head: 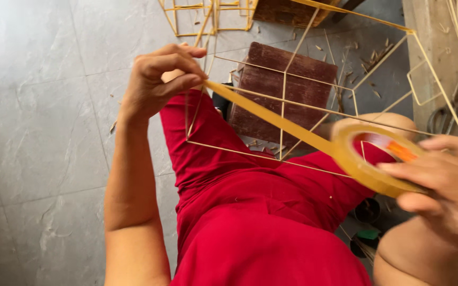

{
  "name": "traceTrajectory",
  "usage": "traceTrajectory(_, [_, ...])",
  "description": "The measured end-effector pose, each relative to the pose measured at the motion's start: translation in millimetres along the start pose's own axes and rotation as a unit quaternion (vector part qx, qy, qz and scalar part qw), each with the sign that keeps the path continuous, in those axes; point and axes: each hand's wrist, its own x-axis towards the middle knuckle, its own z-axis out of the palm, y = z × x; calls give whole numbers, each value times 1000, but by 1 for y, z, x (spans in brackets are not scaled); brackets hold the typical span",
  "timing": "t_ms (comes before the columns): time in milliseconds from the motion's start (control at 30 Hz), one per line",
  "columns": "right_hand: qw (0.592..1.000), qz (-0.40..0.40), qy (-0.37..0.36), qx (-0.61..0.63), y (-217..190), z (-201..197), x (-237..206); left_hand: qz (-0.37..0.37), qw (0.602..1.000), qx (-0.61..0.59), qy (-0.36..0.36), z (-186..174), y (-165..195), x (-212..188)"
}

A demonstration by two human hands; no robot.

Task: The person sits on the floor and wraps yellow tape around the edges of a gold-colored metal frame. They use scissors to cut the tape and continue taping different sections of the frame.

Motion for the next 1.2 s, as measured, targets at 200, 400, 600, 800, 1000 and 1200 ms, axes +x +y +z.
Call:
traceTrajectory(200, [973,224,42,-22,53,-52,-102,-53,997,-43,40,13,9,-7])
traceTrajectory(400, [951,191,93,-225,57,-52,-108,-90,992,-48,68,23,20,-8])
traceTrajectory(600, [913,186,64,-358,48,-54,-84,-85,992,-30,88,28,22,-12])
traceTrajectory(800, [909,207,61,-356,47,-62,-95,-78,991,-32,107,32,19,-14])
traceTrajectory(1000, [895,208,84,-386,86,-46,-97,-79,991,-18,111,33,22,-13])
traceTrajectory(1200, [889,186,91,-408,100,-37,-97,-80,990,-11,114,34,23,-11])
